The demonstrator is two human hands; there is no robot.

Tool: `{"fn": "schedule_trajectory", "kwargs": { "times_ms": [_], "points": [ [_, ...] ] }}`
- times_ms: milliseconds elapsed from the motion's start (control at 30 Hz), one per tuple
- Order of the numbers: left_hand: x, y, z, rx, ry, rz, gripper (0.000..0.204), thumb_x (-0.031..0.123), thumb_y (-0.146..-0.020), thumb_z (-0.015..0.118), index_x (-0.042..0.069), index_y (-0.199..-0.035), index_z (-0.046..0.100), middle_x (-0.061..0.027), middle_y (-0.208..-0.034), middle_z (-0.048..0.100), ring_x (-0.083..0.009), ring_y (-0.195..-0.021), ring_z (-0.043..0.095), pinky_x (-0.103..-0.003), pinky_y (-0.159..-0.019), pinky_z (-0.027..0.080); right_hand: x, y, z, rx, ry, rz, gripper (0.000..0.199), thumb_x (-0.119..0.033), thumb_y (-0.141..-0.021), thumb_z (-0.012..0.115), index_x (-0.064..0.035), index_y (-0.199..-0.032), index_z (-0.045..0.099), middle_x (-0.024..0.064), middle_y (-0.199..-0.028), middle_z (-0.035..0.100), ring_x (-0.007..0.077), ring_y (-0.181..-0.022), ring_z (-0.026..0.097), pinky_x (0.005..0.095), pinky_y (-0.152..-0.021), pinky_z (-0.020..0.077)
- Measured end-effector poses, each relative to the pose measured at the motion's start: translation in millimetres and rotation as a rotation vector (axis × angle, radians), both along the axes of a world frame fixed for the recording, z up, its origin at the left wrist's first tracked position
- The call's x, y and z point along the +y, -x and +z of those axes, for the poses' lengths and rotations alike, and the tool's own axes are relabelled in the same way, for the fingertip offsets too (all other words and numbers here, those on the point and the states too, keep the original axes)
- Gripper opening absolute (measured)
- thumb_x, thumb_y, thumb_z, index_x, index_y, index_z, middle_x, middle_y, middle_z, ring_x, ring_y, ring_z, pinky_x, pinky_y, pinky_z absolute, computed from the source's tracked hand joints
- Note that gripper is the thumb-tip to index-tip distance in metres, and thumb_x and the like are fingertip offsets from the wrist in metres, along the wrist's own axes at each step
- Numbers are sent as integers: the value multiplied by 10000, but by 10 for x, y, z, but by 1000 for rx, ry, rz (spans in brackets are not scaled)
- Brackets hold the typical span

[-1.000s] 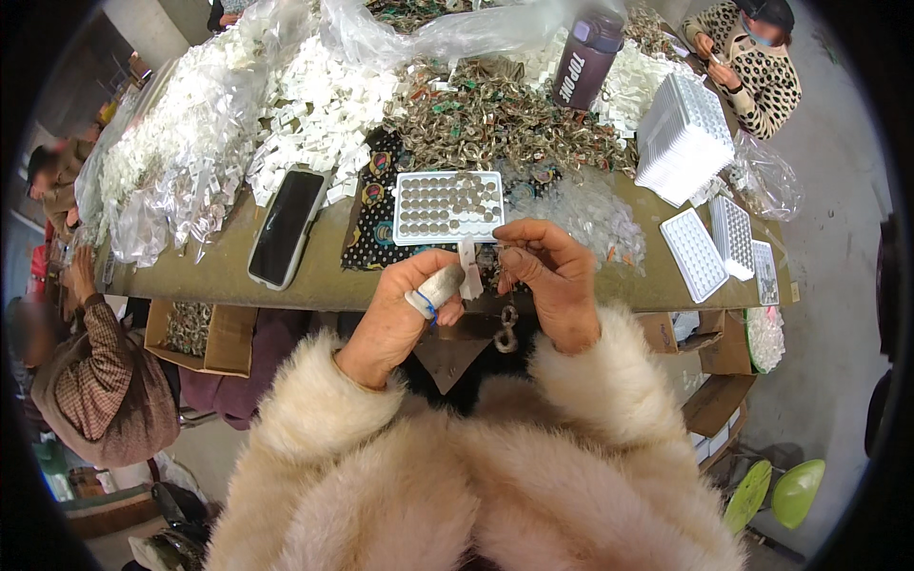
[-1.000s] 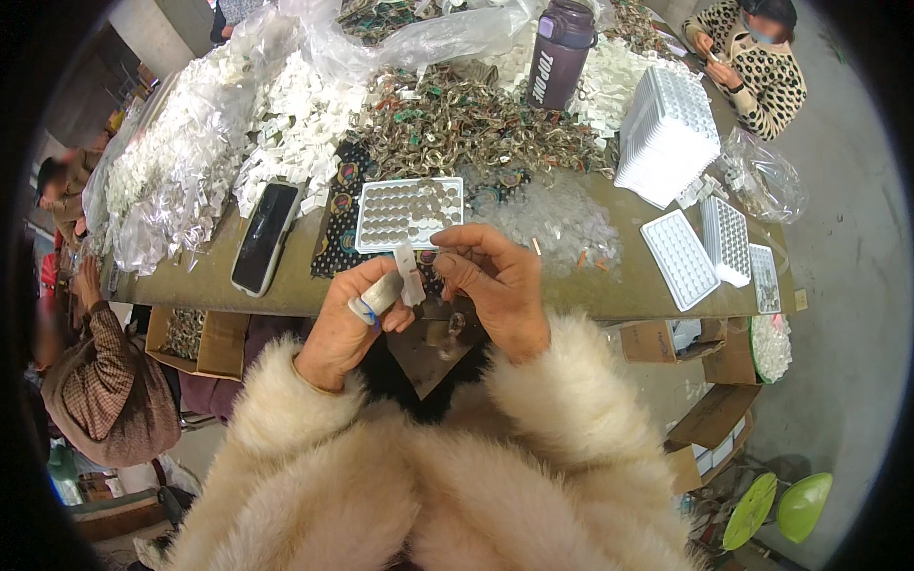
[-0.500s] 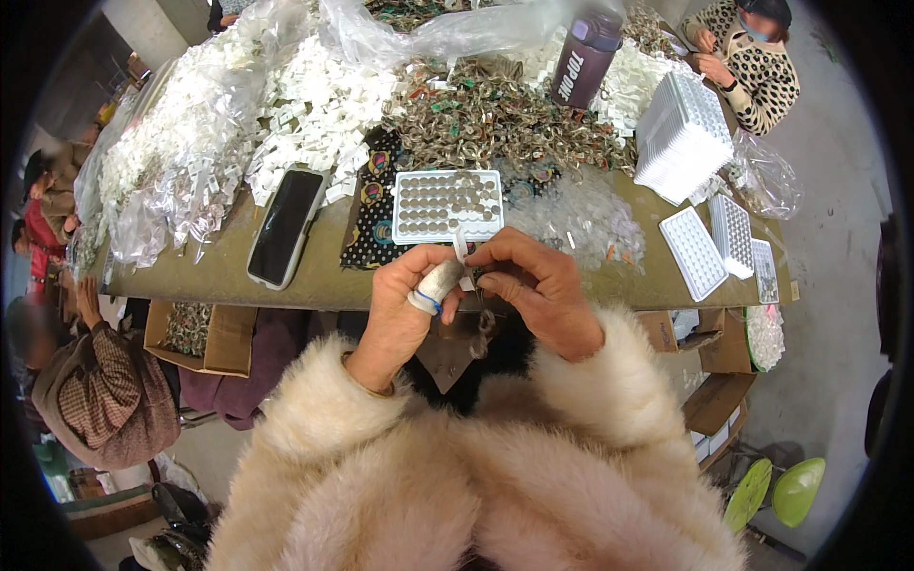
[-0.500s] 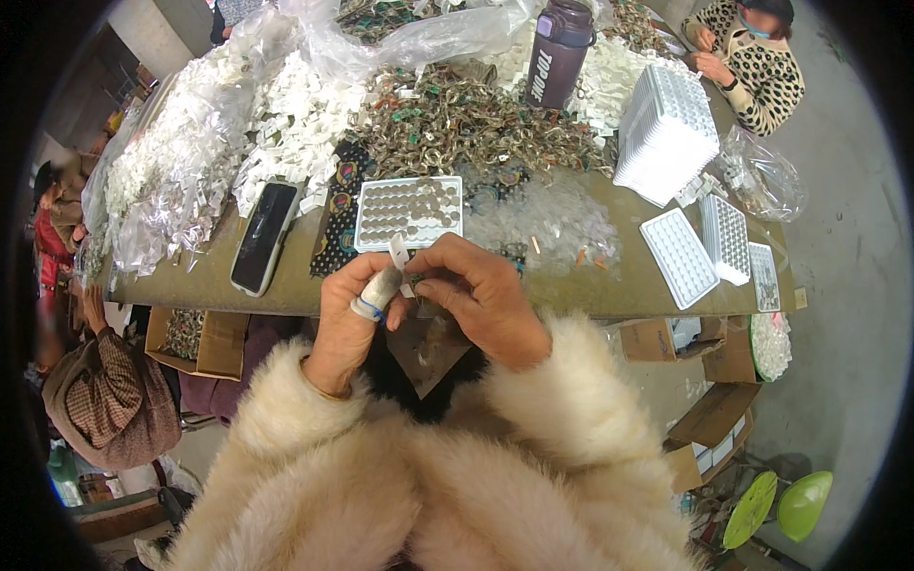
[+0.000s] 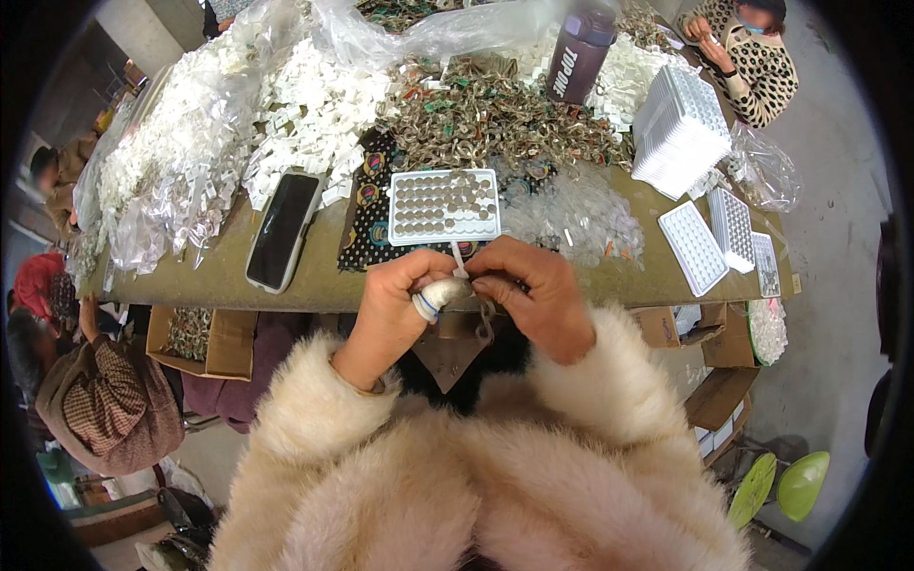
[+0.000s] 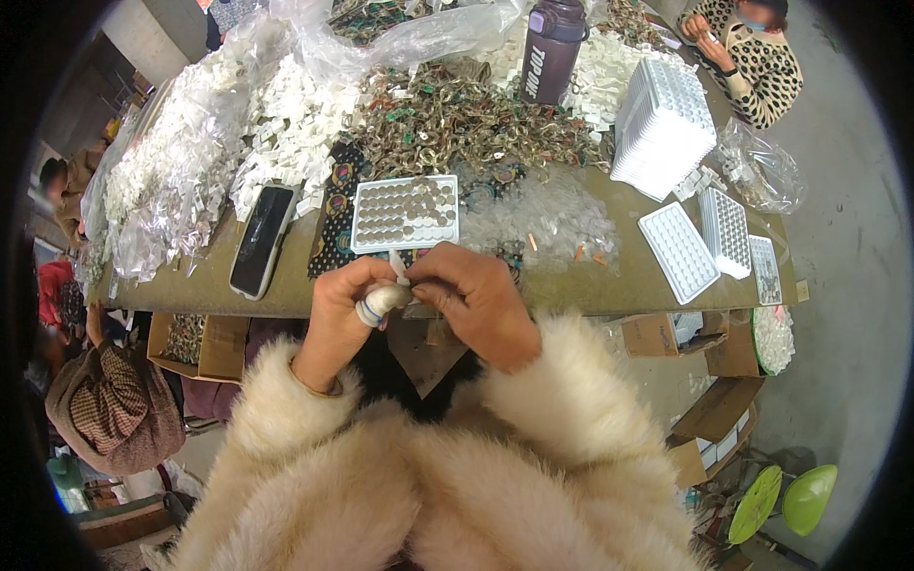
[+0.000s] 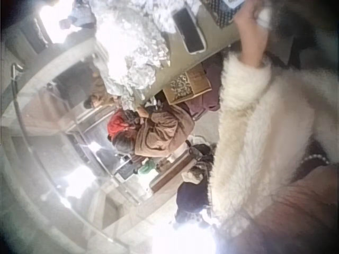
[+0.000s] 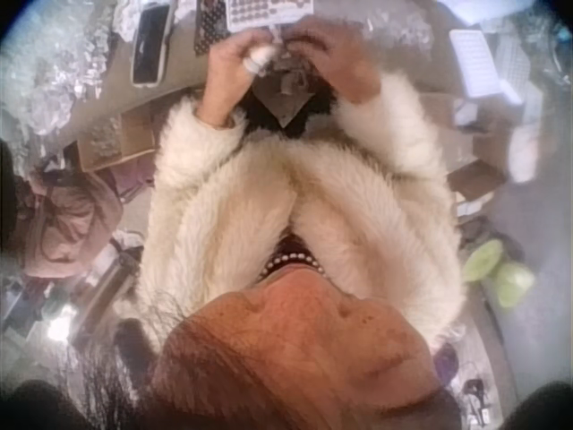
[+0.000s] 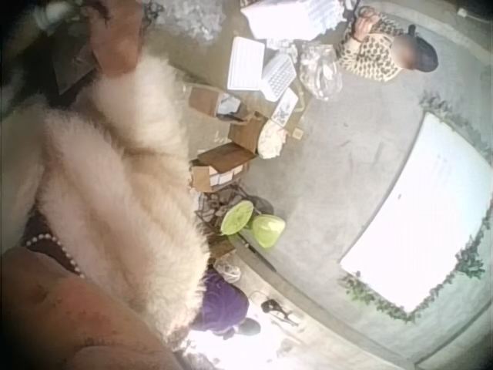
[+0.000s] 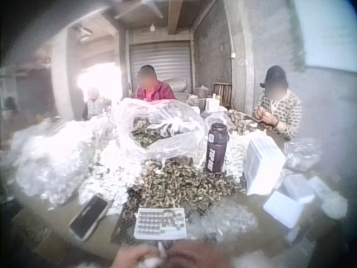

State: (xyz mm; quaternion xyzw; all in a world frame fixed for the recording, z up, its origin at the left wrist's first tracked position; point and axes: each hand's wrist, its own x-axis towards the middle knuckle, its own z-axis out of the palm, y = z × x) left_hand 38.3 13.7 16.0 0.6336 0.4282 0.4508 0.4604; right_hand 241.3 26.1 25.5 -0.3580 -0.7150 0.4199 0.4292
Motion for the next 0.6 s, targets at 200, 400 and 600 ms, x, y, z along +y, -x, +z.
{"fn": "schedule_trajectory", "kwargs": {
  "times_ms": [200,400,600],
  "points": [
    [16,-59,-45,368,-458,169,142,100,-903,728,-11,-964,665,8,-760,638,-103,-658,573,-264,-590,474,-75,160,-132,-257,-448,-116,556,-21,-810,656,-21,-1347,513,173,-1087,638,373,-948,640,408,-807,541],
    [-27,-24,-33,-284,149,-27,209,17,-958,609,-6,-1165,594,-46,-929,670,-93,-693,598,-244,-600,488,-4,111,-59,-66,-329,-193,430,-66,-808,720,-42,-1217,589,139,-1018,642,319,-868,636,396,-748,522],
    [-38,-137,-31,-423,56,-7,279,108,-981,615,-20,-1222,561,-77,-966,658,-106,-655,588,-234,-601,485,-59,103,-38,-64,-119,-229,135,-13,-804,721,-57,-919,668,85,-829,656,270,-755,631,348,-676,495]
  ]
}}
